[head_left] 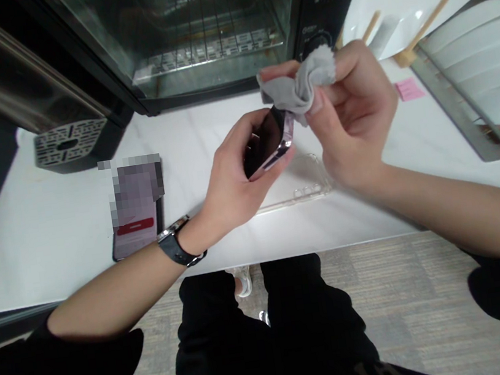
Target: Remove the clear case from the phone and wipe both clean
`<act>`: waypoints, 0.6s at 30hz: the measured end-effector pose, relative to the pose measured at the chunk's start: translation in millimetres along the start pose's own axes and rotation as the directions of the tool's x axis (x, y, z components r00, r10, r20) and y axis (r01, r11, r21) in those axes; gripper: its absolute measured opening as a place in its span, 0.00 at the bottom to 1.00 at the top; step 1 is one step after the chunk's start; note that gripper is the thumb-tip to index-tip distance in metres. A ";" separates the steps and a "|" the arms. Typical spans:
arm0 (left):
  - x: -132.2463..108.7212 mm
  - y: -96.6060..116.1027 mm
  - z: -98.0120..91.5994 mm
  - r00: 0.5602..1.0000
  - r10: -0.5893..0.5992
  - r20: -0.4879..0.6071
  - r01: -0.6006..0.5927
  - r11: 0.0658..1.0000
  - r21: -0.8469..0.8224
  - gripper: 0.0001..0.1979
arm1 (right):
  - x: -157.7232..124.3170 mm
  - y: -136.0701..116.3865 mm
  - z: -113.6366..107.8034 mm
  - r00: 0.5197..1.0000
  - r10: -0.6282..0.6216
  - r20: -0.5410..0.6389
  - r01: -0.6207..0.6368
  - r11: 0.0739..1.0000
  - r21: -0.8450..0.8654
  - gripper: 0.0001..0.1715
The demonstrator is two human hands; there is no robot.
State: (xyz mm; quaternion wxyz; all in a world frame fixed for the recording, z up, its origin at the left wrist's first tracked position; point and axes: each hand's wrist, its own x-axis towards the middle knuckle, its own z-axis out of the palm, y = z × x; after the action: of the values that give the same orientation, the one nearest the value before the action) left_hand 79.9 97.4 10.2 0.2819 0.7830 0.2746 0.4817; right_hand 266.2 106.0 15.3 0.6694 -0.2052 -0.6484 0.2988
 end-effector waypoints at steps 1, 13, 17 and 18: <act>0.0 0.9 -0.7 1.000 -0.004 0.006 0.004 1.000 -0.004 0.20 | 0.9 3.3 1.1 1.000 -0.004 -0.014 0.005 1.000 0.001 0.13; 0.5 3.6 3.0 0.999 -0.023 -0.024 0.023 1.000 0.010 0.21 | 2.6 2.1 7.8 0.967 -0.256 0.007 0.255 0.960 -0.112 0.04; -1.1 -1.0 6.0 0.998 0.004 -0.069 -0.002 1.000 0.026 0.20 | 8.1 -1.1 0.3 0.891 -0.417 0.180 0.437 0.895 -0.090 0.09; -1.4 -2.5 6.1 0.998 0.007 -0.065 -0.005 1.000 0.030 0.19 | 9.4 -1.1 -2.3 0.872 -0.426 0.240 0.456 0.886 -0.086 0.10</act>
State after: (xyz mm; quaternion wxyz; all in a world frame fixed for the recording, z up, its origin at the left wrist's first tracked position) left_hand 84.5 97.0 5.4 0.2598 0.7716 0.2885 0.5038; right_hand 268.5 111.7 22.8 0.6299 -0.0647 -0.7658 0.1121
